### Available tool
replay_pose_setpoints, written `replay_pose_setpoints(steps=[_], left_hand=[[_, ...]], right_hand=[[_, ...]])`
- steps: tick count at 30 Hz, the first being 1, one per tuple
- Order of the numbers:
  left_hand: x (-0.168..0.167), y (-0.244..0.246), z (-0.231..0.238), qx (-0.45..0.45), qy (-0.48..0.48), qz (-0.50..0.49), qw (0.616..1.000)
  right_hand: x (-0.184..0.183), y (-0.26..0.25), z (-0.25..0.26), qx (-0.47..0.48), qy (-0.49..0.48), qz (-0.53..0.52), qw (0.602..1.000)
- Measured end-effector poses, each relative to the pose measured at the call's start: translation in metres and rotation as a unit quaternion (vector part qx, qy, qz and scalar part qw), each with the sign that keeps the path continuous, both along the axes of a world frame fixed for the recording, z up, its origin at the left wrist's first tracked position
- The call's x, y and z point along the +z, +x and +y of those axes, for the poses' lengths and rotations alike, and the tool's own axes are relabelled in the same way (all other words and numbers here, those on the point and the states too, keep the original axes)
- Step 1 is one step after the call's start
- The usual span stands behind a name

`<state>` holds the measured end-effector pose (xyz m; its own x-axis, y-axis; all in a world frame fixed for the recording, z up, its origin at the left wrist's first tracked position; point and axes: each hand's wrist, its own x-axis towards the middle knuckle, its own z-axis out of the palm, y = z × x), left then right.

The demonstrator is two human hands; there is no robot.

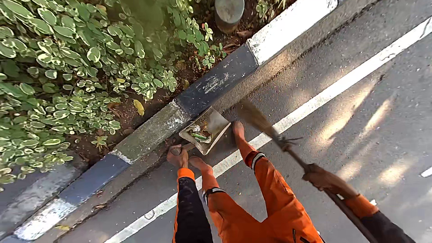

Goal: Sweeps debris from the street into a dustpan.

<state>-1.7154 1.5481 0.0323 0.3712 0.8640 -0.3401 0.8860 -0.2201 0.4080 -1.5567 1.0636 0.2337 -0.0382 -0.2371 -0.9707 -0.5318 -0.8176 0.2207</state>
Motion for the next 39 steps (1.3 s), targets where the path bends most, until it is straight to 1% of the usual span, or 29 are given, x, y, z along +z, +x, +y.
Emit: replay_pose_setpoints(steps=[1,2,3,5,6,7,8,9,10,11,12,13,14,15,17,19,21,22,23,25,27,29,31,33,34,35,36,38,39], left_hand=[[0.000,-0.010,0.005,-0.001,0.008,0.004,1.000],[0.000,-0.018,0.007,-0.001,0.012,0.013,1.000],[-0.002,-0.021,0.007,-0.002,0.015,0.028,0.999],[-0.005,-0.021,0.003,-0.001,0.014,0.061,0.998],[-0.006,-0.015,0.002,0.005,0.013,0.071,0.997],[-0.007,-0.008,0.004,0.009,0.011,0.083,0.996],[-0.007,-0.005,0.005,0.008,0.014,0.099,0.995],[-0.007,-0.003,0.006,0.005,0.014,0.114,0.993],[-0.007,0.001,0.008,0.006,0.007,0.127,0.992],[-0.006,0.007,0.011,0.008,-0.003,0.136,0.991],[-0.004,0.013,0.013,0.014,-0.019,0.143,0.989],[-0.003,0.018,0.014,0.021,-0.032,0.152,0.988],[-0.002,0.022,0.016,0.028,-0.038,0.163,0.985],[-0.003,0.023,0.018,0.030,-0.037,0.176,0.983],[-0.006,0.018,0.023,0.030,-0.034,0.176,0.983],[-0.008,-0.003,0.031,0.032,-0.035,0.156,0.987],[-0.010,-0.028,0.045,0.052,-0.040,0.120,0.991],[-0.011,-0.042,0.053,0.062,-0.041,0.109,0.991],[-0.012,-0.056,0.061,0.066,-0.035,0.105,0.992],[-0.011,-0.087,0.071,0.071,-0.024,0.105,0.992],[-0.010,-0.112,0.089,0.071,-0.020,0.103,0.992],[-0.008,-0.141,0.109,0.075,-0.012,0.107,0.991],[-0.009,-0.160,0.132,0.067,-0.013,0.106,0.992],[-0.008,-0.173,0.147,0.047,-0.033,0.115,0.992],[-0.009,-0.176,0.151,0.037,-0.039,0.117,0.992],[-0.012,-0.178,0.154,0.027,-0.038,0.114,0.992],[-0.015,-0.178,0.156,0.017,-0.031,0.108,0.994],[-0.020,-0.174,0.158,0.004,-0.022,0.101,0.995],[-0.021,-0.172,0.159,0.000,-0.024,0.107,0.994]], right_hand=[[-0.013,0.000,-0.003,0.042,-0.051,-0.039,0.997],[-0.034,-0.002,0.002,0.076,-0.092,-0.068,0.991],[-0.061,-0.006,0.016,0.085,-0.109,-0.082,0.987],[-0.113,-0.027,0.060,0.090,-0.079,-0.078,0.990],[-0.128,-0.036,0.089,0.101,-0.038,-0.064,0.992],[-0.128,-0.045,0.119,0.115,0.005,-0.042,0.992],[-0.116,-0.053,0.139,0.124,0.038,-0.017,0.991],[-0.099,-0.055,0.145,0.120,0.066,0.004,0.991],[-0.079,-0.053,0.141,0.086,0.092,0.027,0.992],[-0.057,-0.047,0.130,0.026,0.113,0.054,0.992],[-0.036,-0.040,0.119,-0.032,0.110,0.071,0.991],[-0.019,-0.030,0.107,-0.056,0.090,0.063,0.992],[-0.009,-0.020,0.096,-0.045,0.056,0.031,0.997],[-0.009,-0.007,0.086,-0.005,0.015,-0.011,1.000],[-0.040,0.021,0.086,0.117,-0.065,-0.097,0.986],[-0.094,0.033,0.117,0.194,-0.092,-0.134,0.967],[-0.149,0.009,0.167,0.228,-0.042,-0.127,0.964],[-0.164,-0.018,0.199,0.244,0.000,-0.108,0.964],[-0.168,-0.049,0.234,0.251,0.044,-0.085,0.963],[-0.149,-0.111,0.285,0.271,0.105,-0.026,0.956],[-0.121,-0.148,0.305,0.265,0.126,0.019,0.956],[-0.078,-0.173,0.292,0.233,0.118,0.079,0.962],[-0.028,-0.192,0.266,0.133,0.109,0.134,0.976],[0.015,-0.212,0.232,0.040,0.074,0.123,0.989],[0.027,-0.219,0.215,0.013,0.045,0.096,0.994],[0.031,-0.225,0.201,0.007,0.009,0.060,0.998],[0.024,-0.231,0.193,0.024,-0.033,0.021,0.999],[-0.018,-0.240,0.201,0.061,-0.102,-0.038,0.992],[-0.046,-0.247,0.215,0.056,-0.107,-0.045,0.992]])
